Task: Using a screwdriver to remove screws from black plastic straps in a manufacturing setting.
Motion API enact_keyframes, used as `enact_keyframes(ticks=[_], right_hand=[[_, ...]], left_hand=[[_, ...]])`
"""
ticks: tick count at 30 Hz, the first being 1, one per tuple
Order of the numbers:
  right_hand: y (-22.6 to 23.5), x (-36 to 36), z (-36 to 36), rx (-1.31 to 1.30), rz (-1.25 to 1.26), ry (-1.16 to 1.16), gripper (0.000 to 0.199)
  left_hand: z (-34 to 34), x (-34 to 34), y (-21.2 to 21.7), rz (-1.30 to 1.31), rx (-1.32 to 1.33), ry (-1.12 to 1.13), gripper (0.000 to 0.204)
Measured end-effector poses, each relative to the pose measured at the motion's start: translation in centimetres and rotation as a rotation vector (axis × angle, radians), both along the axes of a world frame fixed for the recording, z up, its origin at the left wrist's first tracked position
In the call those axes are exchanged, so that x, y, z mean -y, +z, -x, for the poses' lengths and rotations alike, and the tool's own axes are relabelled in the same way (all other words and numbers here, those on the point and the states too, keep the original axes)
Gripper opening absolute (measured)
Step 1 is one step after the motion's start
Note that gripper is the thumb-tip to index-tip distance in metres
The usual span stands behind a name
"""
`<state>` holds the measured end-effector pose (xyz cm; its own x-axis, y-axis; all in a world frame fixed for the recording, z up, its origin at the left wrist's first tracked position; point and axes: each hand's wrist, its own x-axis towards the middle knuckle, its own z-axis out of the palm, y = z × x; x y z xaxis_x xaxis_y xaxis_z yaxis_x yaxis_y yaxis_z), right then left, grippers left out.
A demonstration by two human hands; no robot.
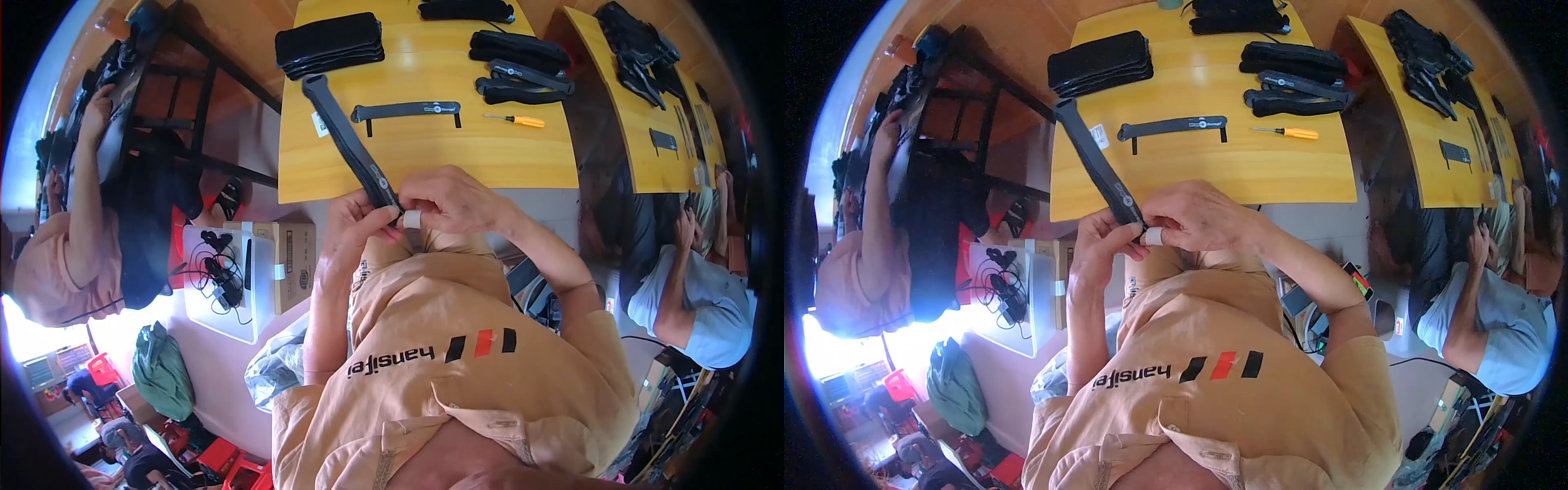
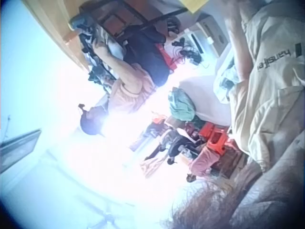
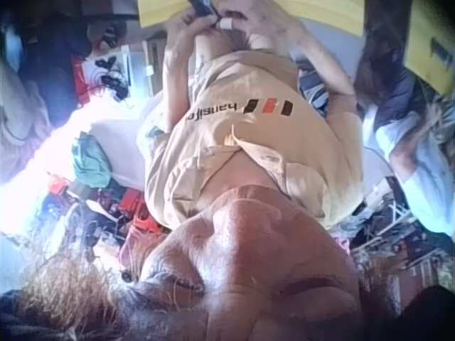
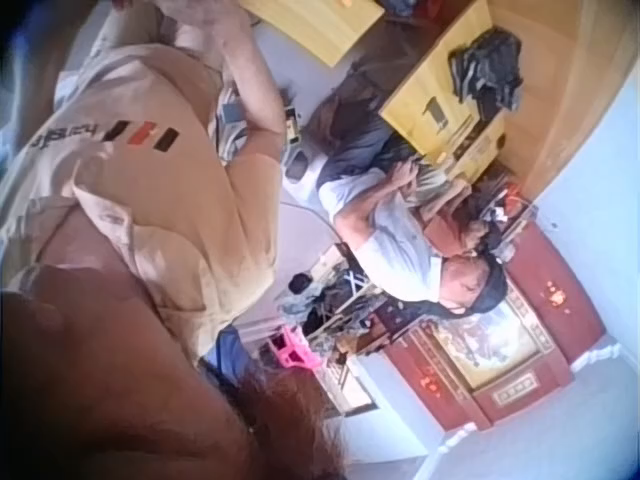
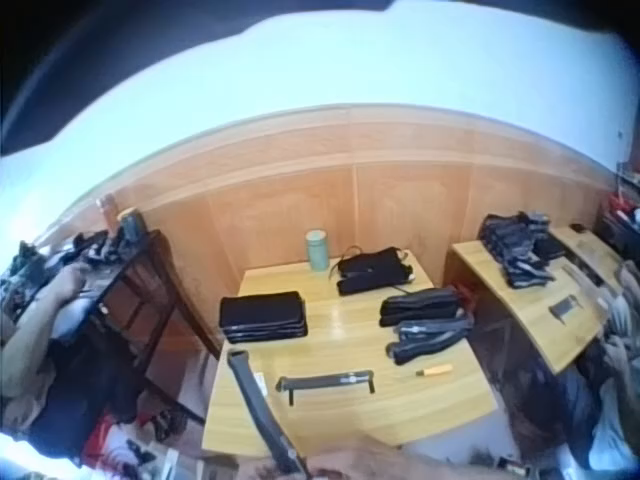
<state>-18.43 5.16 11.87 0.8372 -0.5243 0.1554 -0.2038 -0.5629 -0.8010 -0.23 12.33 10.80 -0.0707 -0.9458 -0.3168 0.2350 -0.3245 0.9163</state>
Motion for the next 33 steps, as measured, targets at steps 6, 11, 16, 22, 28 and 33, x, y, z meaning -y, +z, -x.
enact_keyframes(ticks=[6, 11, 16, 22, 28, 33], right_hand=[[0.5, 0.0, -0.1, 0.057, -0.256, 0.106, 0.011], [0.9, -0.9, 0.4, 0.027, -0.134, 0.122, 0.01], [1.3, -1.6, 0.6, -0.024, -0.184, 0.125, 0.009], [0.2, -2.3, 1.0, 0.242, -0.873, 0.052, 0.015], [-0.7, -1.8, 1.3, 0.389, -1.351, -0.031, 0.016], [-1.7, -1.7, 1.5, 0.46, -1.493, 0.094, 0.014]], left_hand=[[-0.5, 0.0, 1.2, -0.032, -0.013, -0.164, 0.014], [-0.6, -0.2, 1.9, -0.065, 0.006, -0.253, 0.015], [-0.7, -0.2, 2.1, -0.097, -0.057, -0.289, 0.018], [0.0, 0.1, 1.9, -0.105, -0.184, -0.314, 0.018], [0.9, 0.2, 0.7, -0.22, -0.45, -0.235, 0.016], [1.0, 0.0, 0.5, -0.23, -0.5, -0.234, 0.015]])
